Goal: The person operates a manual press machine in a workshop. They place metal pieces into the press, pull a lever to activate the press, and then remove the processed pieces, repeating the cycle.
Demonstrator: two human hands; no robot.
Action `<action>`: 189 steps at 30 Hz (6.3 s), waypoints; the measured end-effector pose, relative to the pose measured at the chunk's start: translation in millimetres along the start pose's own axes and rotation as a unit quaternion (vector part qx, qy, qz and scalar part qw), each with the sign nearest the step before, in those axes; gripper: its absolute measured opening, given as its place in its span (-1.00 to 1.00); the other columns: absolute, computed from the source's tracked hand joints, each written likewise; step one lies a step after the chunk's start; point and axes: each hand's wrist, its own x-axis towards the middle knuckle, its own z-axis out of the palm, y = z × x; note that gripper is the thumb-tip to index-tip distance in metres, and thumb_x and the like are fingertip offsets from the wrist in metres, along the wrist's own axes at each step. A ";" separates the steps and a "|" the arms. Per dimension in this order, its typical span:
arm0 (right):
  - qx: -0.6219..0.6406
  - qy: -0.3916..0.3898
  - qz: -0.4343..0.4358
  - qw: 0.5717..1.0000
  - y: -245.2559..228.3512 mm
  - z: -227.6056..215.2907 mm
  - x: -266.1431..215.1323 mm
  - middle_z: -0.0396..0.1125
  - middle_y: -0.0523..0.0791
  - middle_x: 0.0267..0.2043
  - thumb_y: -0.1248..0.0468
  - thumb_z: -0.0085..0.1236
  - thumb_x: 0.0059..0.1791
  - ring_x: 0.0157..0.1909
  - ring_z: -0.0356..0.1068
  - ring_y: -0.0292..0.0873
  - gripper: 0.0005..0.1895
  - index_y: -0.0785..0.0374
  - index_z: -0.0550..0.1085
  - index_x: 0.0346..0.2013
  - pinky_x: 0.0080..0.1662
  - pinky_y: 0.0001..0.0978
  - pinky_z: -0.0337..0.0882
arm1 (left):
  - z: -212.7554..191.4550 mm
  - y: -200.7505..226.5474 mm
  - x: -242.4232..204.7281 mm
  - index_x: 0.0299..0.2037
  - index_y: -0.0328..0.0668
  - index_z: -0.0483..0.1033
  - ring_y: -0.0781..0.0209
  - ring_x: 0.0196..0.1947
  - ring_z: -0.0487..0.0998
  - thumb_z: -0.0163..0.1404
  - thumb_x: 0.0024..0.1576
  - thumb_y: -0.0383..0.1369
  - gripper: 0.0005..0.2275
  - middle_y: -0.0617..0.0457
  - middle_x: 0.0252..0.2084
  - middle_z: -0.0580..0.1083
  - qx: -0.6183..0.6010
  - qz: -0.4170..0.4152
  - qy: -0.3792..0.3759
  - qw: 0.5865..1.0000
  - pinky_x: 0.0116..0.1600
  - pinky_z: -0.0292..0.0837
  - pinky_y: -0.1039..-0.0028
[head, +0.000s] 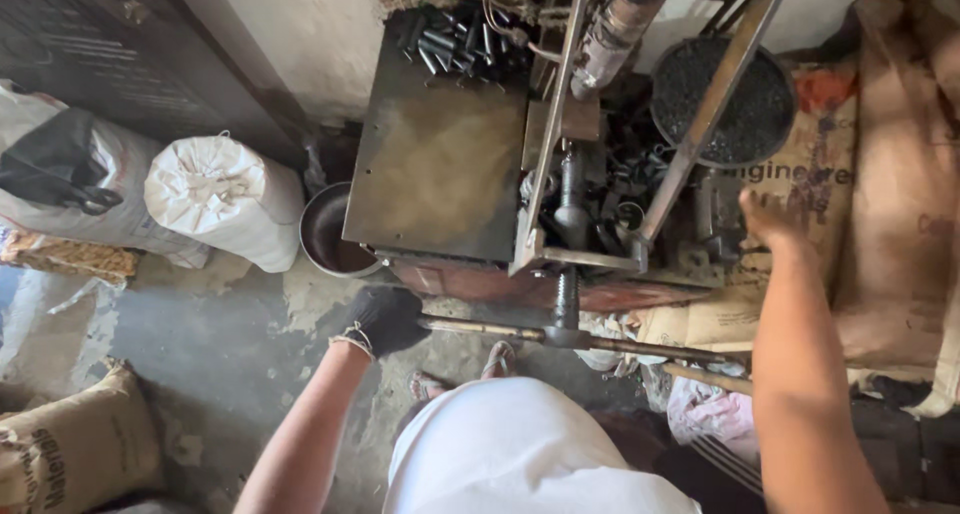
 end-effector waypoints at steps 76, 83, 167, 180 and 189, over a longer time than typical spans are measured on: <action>0.532 0.066 -0.234 0.811 -389.2 -16.0 -173.3 0.44 -0.11 -0.24 0.28 0.11 0.13 -0.26 0.38 -0.24 -0.80 0.19 0.47 0.05 -0.13 -0.43 0.47 | -5.5 -85.4 147.2 0.15 -0.31 0.49 0.16 0.00 0.63 0.24 0.07 -0.30 -0.54 -0.17 0.02 0.61 -0.534 0.062 -0.043 0.842 0.05 0.53 0.40; 0.441 0.233 0.084 0.863 -294.5 33.5 45.7 0.49 -0.12 -0.29 0.14 0.14 0.11 -0.29 0.47 -0.27 -0.74 0.30 0.57 -0.12 -0.21 -0.41 0.45 | -7.7 6.0 307.3 0.35 -0.20 0.26 -0.24 0.15 0.48 0.36 -0.12 -0.11 -0.18 -0.22 0.17 0.46 -0.301 0.109 0.135 0.938 0.19 0.42 0.13; 0.333 0.282 0.086 0.896 -383.2 -8.6 -169.9 0.43 -0.07 -0.27 0.34 0.30 0.06 -0.34 0.40 -0.21 -0.86 0.27 0.56 -0.10 -0.25 -0.41 0.38 | 30.2 -6.9 342.4 0.17 -0.17 0.42 -0.40 -0.38 0.56 -0.03 0.21 -0.32 -0.67 -0.31 -0.28 0.56 -0.187 0.177 0.113 0.960 -0.36 0.43 -0.10; 0.325 0.290 0.103 0.894 -385.2 -6.5 -169.7 0.44 -0.06 -0.36 0.36 0.26 0.01 -0.46 0.44 -0.15 -0.92 0.27 0.56 -0.21 -0.34 -0.36 0.38 | 27.9 -12.9 417.9 0.09 -0.21 0.51 -0.30 -0.13 0.57 -0.05 0.16 -0.35 -0.70 -0.26 -0.06 0.54 -0.229 0.195 0.100 0.948 -0.07 0.51 0.07; 0.348 0.309 0.032 0.884 -385.9 -12.0 -169.1 0.46 -0.03 -0.28 0.33 0.21 0.07 -0.34 0.48 -0.09 -0.92 0.30 0.54 -0.27 -0.27 -0.29 0.43 | -19.7 -187.3 326.2 0.05 -0.19 0.53 0.01 -0.04 0.59 0.01 0.29 -0.31 -0.79 -0.07 -0.04 0.54 -0.289 0.217 -0.056 0.931 0.06 0.47 0.32</action>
